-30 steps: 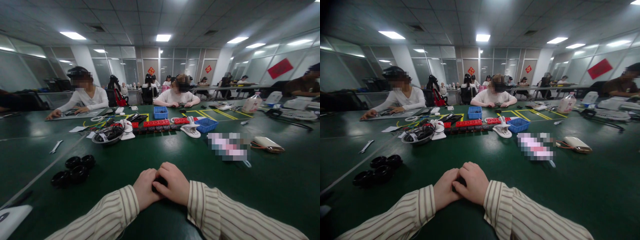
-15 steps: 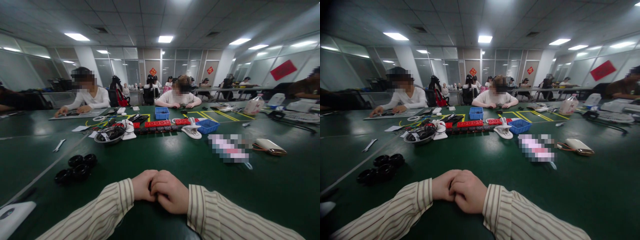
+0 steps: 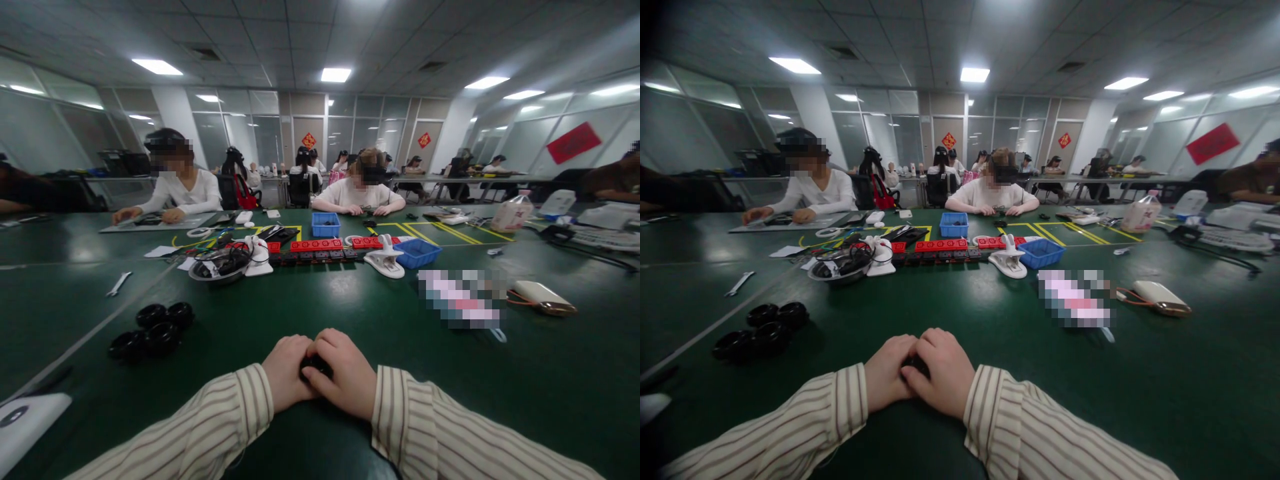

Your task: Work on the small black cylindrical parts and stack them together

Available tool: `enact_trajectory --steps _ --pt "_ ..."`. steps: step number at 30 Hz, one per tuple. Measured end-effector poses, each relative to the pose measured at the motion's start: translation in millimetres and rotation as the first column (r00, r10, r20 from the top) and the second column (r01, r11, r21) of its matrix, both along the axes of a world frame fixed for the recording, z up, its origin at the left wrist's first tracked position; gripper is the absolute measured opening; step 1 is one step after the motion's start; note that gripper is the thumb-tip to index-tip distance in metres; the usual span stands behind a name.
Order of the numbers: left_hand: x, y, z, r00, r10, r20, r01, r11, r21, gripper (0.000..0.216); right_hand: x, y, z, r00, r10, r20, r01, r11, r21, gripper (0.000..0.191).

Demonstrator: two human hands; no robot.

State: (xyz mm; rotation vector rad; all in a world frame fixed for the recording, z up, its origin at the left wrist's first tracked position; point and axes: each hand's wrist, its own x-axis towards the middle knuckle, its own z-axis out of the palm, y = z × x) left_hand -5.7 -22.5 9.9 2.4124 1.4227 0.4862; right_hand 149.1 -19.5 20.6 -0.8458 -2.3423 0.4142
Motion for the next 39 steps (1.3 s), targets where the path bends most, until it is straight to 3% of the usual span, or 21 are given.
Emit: enact_trajectory --steps 2,6,12,15,19,21,24,30,36,39 --pt "-2.9 5.4 -3.1 0.999 -0.044 0.013 0.044 0.999 0.0 0.025 0.2 0.5 0.4 0.998 0.041 -0.039 -0.041 0.999 0.002 0.009" --pt "-9.2 15.7 -7.3 0.966 -0.25 0.061 0.252 0.968 -0.017 0.023 0.2 0.4 3.2 0.973 0.215 -0.085 -0.208 0.975 0.076 0.016" --pt "-13.4 18.9 -5.7 0.948 -0.316 0.043 0.316 0.949 0.006 0.024 -1.3 -0.7 1.5 0.926 0.358 -0.12 -0.341 0.93 0.141 0.023" --pt "-13.9 14.3 -0.7 0.958 -0.287 0.017 0.287 0.957 0.037 0.035 -0.3 -1.5 -0.9 0.933 0.331 -0.144 -0.309 0.938 0.158 0.024" --pt "-12.3 5.7 4.3 0.991 -0.126 0.037 0.124 0.99 0.065 0.063 0.7 -3.0 -2.1 0.982 0.14 -0.128 -0.122 0.983 0.137 0.02" --pt "-10.8 2.9 4.3 0.997 -0.07 0.022 0.068 0.994 0.088 0.062 0.1 -3.1 -2.1 0.993 0.061 -0.098 -0.051 0.993 0.106 0.02" --pt "-9.1 3.2 1.3 0.997 -0.072 -0.031 0.075 0.99 0.122 0.043 -1.4 -2.1 -2.6 0.998 0.02 -0.057 -0.017 0.998 0.059 0.014" --pt "-13.5 13.6 -5.6 0.984 -0.167 0.06 0.164 0.985 0.055 0.031 -1.8 0.6 -4.1 0.993 0.059 -0.106 -0.06 0.998 -0.005 0.009" --pt "-18.5 18.4 -5.4 0.969 -0.219 0.118 0.227 0.972 -0.054 0.027 -1.0 -0.6 -0.3 0.967 0.186 -0.172 -0.188 0.982 0.007 0.018" --pt "-20.7 22.3 -4.6 0.937 -0.3 0.177 0.317 0.945 -0.077 0.025 -1.4 -1.1 -0.2 0.95 0.254 -0.183 -0.253 0.967 0.027 0.022"
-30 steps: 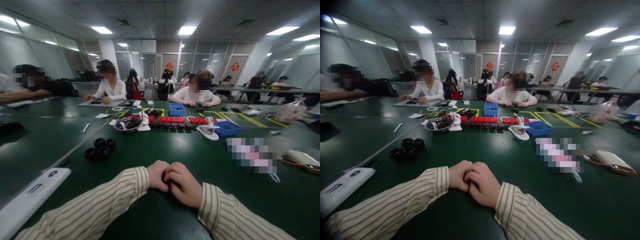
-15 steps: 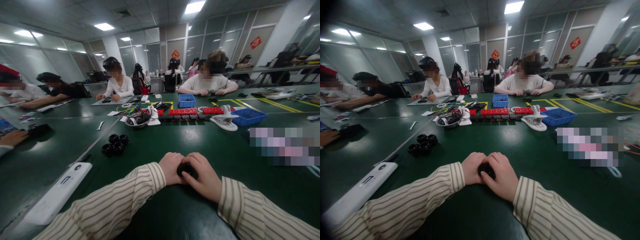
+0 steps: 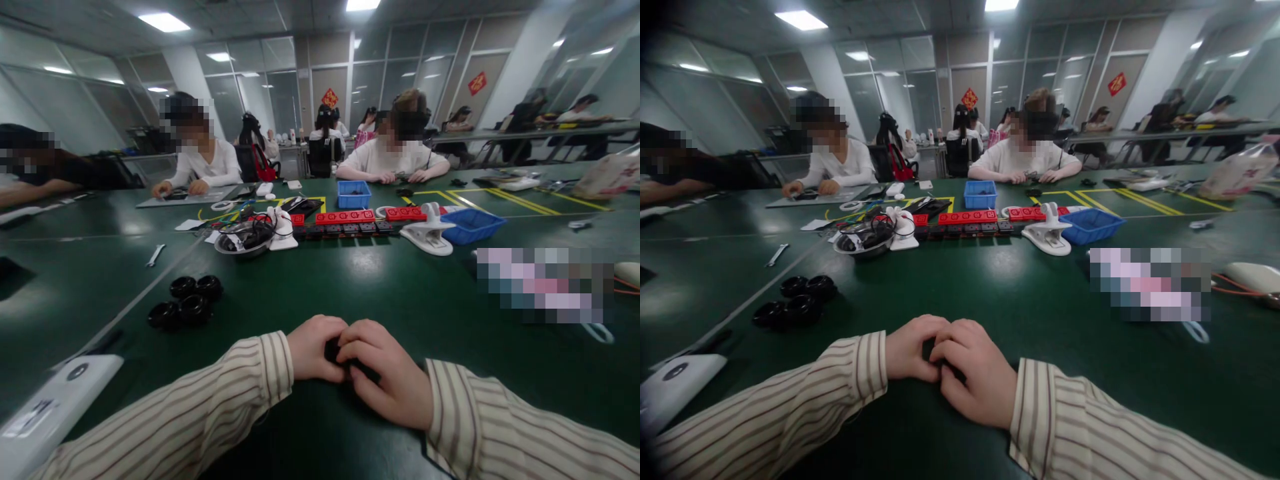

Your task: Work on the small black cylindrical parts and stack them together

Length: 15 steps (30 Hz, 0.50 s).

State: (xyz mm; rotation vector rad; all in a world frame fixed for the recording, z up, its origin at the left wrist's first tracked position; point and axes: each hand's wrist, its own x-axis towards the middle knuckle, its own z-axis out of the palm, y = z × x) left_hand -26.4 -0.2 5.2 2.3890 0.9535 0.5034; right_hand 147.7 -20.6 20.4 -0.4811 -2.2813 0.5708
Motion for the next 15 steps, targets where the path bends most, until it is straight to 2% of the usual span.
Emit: enact_trajectory --steps 3,5,8,11,13,15 --pt "-3.4 4.5 1.8 0.99 -0.14 0.032 0.141 0.99 -0.028 0.022 -0.2 -0.9 0.1 0.995 0.1 -0.002 -0.1 0.995 0.022 0.024" --pt "-5.1 5.0 3.6 0.985 -0.166 0.044 0.167 0.986 -0.02 0.025 -0.2 -1.9 1.0 0.991 0.134 -0.009 -0.134 0.991 0.024 0.027" --pt "-4.6 0.6 5.9 0.994 -0.105 0.027 0.105 0.994 0.02 0.042 0.1 -3.9 2.4 0.995 0.085 -0.044 -0.084 0.996 0.014 0.032" --pt "-0.6 -6.9 6.1 1.0 0.007 -0.014 -0.007 0.998 0.054 0.057 0.3 -5.6 1.9 0.998 -0.048 -0.027 0.048 0.999 -0.017 0.028" --pt "2.9 -11.4 5.0 0.994 0.097 -0.041 -0.094 0.993 0.077 0.055 0.1 -6.3 0.5 0.99 -0.139 0.021 0.14 0.99 -0.036 0.024" --pt "5.9 -14.2 3.7 0.983 0.16 -0.091 -0.152 0.984 0.097 0.044 -0.3 -6.5 -0.8 0.978 -0.196 0.071 0.199 0.979 -0.047 0.02"
